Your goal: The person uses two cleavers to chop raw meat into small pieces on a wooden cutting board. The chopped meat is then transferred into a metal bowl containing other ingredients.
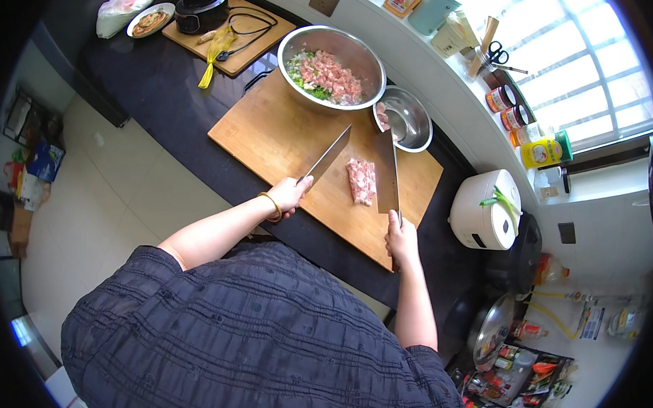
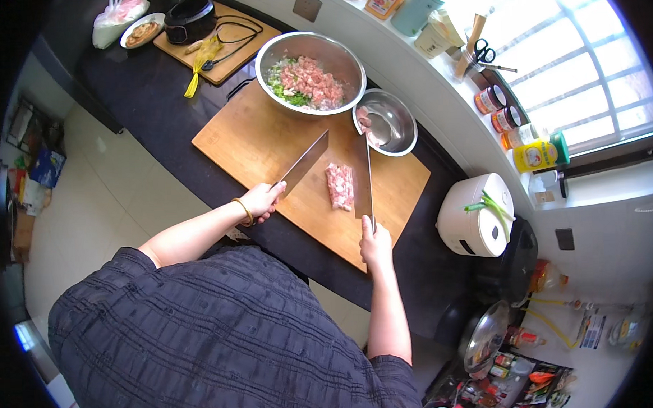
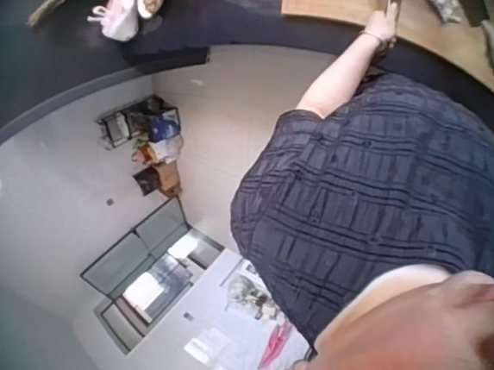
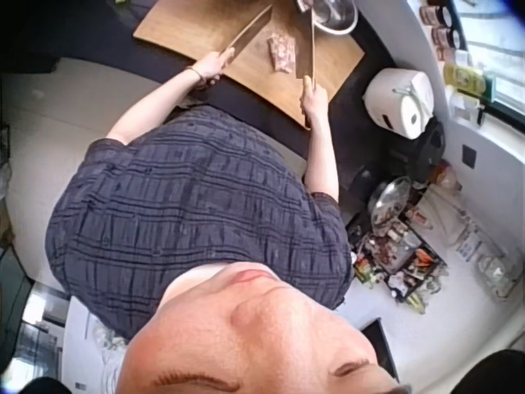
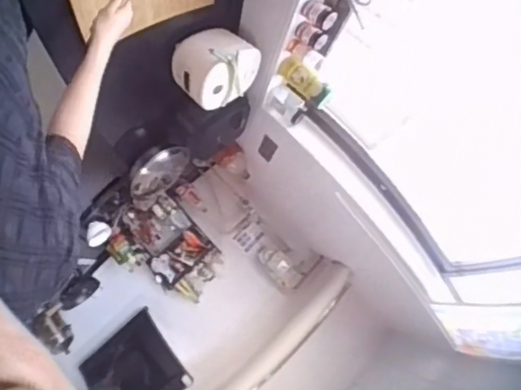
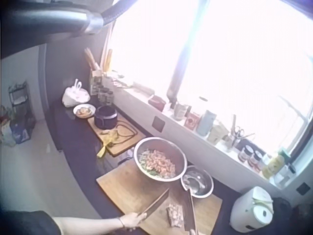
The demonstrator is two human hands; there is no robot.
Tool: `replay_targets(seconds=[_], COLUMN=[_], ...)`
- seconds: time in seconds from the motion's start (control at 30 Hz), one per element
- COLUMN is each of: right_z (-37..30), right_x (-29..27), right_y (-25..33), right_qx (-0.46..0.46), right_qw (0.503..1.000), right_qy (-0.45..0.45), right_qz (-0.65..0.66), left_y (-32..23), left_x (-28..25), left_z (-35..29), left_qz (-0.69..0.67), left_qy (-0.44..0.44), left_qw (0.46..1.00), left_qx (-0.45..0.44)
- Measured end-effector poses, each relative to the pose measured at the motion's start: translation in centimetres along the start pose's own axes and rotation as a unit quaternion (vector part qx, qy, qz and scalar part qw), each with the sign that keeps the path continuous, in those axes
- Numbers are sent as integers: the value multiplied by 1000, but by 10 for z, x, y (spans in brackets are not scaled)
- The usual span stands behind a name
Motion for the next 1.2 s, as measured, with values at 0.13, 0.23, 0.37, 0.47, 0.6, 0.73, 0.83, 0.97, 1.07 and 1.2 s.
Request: replay_targets(seconds=[0.13, 0.23, 0.37, 0.47, 0.6, 0.73, 0.83, 0.97, 1.07, 1.2], right_z=[28, 13, 22, 25, 8, 36, 12, 43, 16, 34], right_x=[33, 21, 31, 34, 14, 31, 16, 32, 25, 18], right_y=[-57, -22, -40, -34, -2, -53, -1, -68, -15, -34], right_qx=[-59, 43, -157, -7, -41, -36, 23, -111, 73, -115], right_qw=[995, 998, 984, 995, 998, 996, 997, 977, 997, 986], right_qy=[-25, 29, -66, -5, -37, -27, 8, -86, 31, -81], right_qz=[-76, -33, -46, -97, -38, -81, -71, -160, -10, -94], left_y=[2, 5, 4, 4, 7, 6, 8, 4, 14, 5], left_x=[1, -5, -5, -11, -12, -11, -15, -8, -13, -14], left_z=[0, -2, -7, -6, -8, -6, -7, -10, -8, -9], left_qz=[-3, 2, -4, -11, -8, -18, -10, -8, -12, -8], left_qy=[3, 2, -1, -8, -5, -2, -4, 10, 2, 2], left_qw=[1000, 1000, 1000, 1000, 1000, 1000, 1000, 1000, 1000, 1000], left_qx=[6, 4, 4, -1, -5, 0, -1, 2, -3, 0])
Point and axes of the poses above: each hand's wrist, its own z-axis towards the middle knuckle, its own x-axis out of the palm, y = z × x, the point moved 10 cm from there along z, towards the middle knuckle, and after that the axes turned 1 degree about x, right-handed, at the moved point
